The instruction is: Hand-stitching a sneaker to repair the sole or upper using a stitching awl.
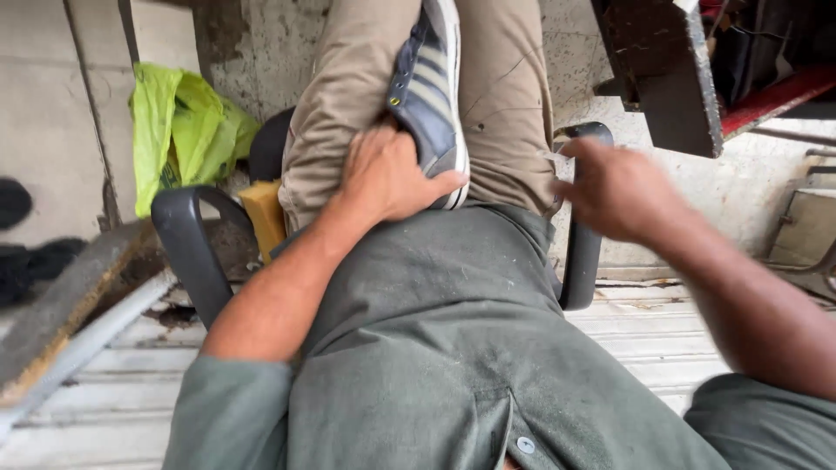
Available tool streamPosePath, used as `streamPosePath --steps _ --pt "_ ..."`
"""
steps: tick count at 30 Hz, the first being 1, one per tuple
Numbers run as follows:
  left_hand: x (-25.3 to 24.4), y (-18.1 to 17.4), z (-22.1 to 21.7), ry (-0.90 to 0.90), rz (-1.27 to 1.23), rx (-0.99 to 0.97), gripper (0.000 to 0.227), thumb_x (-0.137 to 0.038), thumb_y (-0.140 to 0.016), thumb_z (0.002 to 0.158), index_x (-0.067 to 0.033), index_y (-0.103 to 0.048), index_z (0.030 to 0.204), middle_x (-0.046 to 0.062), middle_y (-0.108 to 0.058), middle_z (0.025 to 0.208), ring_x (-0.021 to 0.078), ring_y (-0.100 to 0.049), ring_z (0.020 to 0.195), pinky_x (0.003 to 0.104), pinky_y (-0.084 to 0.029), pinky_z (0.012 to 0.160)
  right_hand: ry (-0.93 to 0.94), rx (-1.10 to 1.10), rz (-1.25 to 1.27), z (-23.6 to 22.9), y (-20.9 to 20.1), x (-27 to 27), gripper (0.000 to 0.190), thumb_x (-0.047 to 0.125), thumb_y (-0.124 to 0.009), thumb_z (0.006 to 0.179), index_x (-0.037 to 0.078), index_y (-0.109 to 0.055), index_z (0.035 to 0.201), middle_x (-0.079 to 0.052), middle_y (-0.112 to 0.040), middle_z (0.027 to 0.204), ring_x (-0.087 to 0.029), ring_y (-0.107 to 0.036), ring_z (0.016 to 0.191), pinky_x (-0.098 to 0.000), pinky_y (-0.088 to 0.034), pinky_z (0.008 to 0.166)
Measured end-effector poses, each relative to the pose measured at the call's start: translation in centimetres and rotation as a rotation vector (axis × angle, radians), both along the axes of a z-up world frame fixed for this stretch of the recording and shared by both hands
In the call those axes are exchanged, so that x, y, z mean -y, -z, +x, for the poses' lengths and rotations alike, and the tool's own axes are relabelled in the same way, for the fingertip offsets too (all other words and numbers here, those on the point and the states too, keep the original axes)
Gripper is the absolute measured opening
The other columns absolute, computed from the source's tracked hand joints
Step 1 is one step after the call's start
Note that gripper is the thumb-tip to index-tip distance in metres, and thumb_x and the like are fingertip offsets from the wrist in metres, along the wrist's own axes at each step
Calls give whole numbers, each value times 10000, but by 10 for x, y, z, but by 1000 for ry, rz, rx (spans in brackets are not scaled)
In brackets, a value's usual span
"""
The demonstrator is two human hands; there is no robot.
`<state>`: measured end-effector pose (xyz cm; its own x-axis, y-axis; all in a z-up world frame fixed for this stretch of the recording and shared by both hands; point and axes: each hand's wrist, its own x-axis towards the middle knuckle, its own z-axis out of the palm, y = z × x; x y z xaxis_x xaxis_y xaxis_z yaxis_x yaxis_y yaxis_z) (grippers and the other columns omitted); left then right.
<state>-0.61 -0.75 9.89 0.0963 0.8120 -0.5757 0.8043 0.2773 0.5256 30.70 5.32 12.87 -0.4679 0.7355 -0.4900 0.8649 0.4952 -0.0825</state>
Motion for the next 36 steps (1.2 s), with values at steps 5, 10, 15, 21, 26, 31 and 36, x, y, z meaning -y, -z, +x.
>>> streamPosePath --steps 5,10,15,21,26,31,36 --pt "42 20 -56 -346 155 91 357 -497 -682 934 -304 -678 1235 0 -732 834 265 -731 881 439 -564 775 505 -279 -618 -3 20 22 581 276 -821 864 49 -567 1335 -214 -727 914 -351 -685 714 -516 -544 672" --pt "35 32 -40 -558 696 841 192 -27 -589 1025 25 -577 1210 116 -611 738 193 -579 719 331 -506 763 920 -968 -615 -32 52 16 387 127 -775 933 15 -576 1246 -139 -627 861 -163 -496 484 -330 -463 392" --pt "18 42 7 -557 680 1092 183 19 -563 1000 -8 -597 1177 11 -473 576 102 -449 549 236 -422 568 1097 -1278 -601 -91 70 -3 301 232 -752 971 28 -599 1132 -120 -584 819 -99 -434 390 -303 -434 336" --pt "17 38 17 -289 785 405 301 -130 -770 863 -63 -607 1106 -32 -318 626 144 -346 521 342 -347 518 1203 -1146 -624 -111 64 -26 179 268 -697 992 161 -574 919 36 -505 622 -54 -344 389 -259 -386 346" --pt "16 43 18 -232 898 307 454 -147 -853 770 -53 -593 1129 53 -665 870 235 -591 607 400 -517 617 1254 -1333 -717 -97 65 -26 208 89 -660 1010 111 -620 807 17 -576 653 -58 -419 426 -253 -418 378" --pt "18 55 17 -169 875 115 641 -367 -950 720 -88 -567 1152 72 -728 917 314 -719 719 452 -564 638 450 -1446 -1071 -67 48 -14 188 40 -559 870 125 -587 704 7 -563 720 -58 -465 528 -193 -423 454" --pt "15 67 19 -153 946 205 690 -361 -995 704 -49 -555 1135 74 -705 968 279 -718 719 418 -606 659 8 53 -542 -68 -25 -23 209 408 -763 897 214 -735 971 -27 -721 722 -214 -647 663 -392 -496 660"
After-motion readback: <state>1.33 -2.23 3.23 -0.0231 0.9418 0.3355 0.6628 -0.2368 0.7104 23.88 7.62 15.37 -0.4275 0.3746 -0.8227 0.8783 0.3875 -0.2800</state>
